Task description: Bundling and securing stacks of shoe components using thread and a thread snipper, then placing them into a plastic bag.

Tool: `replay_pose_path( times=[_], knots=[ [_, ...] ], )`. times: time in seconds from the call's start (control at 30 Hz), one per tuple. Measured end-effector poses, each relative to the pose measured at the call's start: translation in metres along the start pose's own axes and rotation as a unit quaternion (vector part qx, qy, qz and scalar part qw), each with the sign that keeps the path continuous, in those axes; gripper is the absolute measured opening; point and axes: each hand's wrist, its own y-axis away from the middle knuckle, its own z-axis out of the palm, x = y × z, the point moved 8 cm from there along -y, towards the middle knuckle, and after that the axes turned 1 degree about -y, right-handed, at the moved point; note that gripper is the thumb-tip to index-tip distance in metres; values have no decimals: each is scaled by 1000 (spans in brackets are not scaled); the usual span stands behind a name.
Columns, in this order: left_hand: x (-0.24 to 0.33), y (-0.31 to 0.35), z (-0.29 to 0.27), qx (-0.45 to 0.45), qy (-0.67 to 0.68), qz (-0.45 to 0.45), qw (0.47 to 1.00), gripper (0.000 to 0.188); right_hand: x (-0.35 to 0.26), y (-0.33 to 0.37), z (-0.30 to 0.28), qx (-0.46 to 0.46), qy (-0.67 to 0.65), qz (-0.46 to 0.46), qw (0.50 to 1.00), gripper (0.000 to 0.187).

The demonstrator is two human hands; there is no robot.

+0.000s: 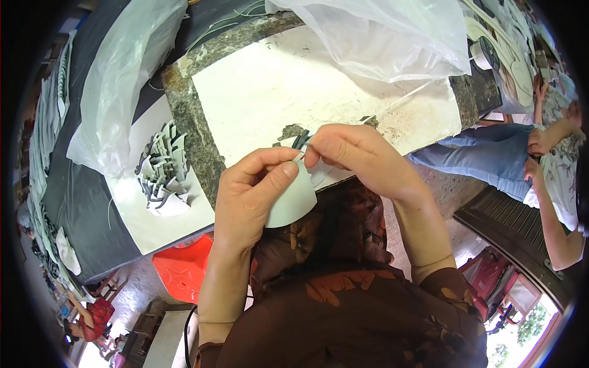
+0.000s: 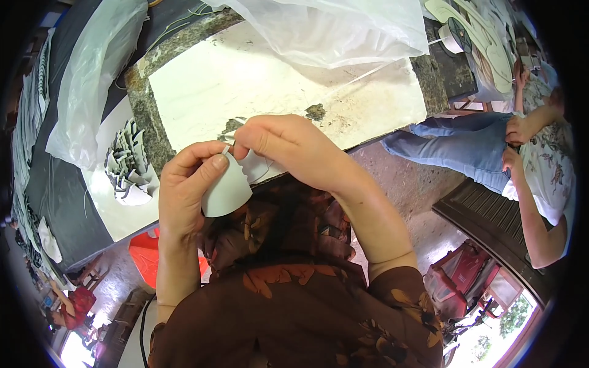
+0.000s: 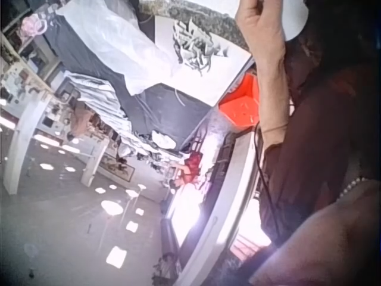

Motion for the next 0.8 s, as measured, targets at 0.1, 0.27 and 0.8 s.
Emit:
replay_pose_path(
  times=[0.1,0.27,0.8],
  knots=[
    [-3,0,-7,17,-20,14,1000,19,3,1,-4,46,-42,43,997,33],
    [3,4,-14,27,-103,85,991,16,-6,-5,8,35,-4,43,998,20],
    [63,82,-124,129,-550,252,785,24,-13,-1,42,-28,148,-60,987,12]
  ],
)
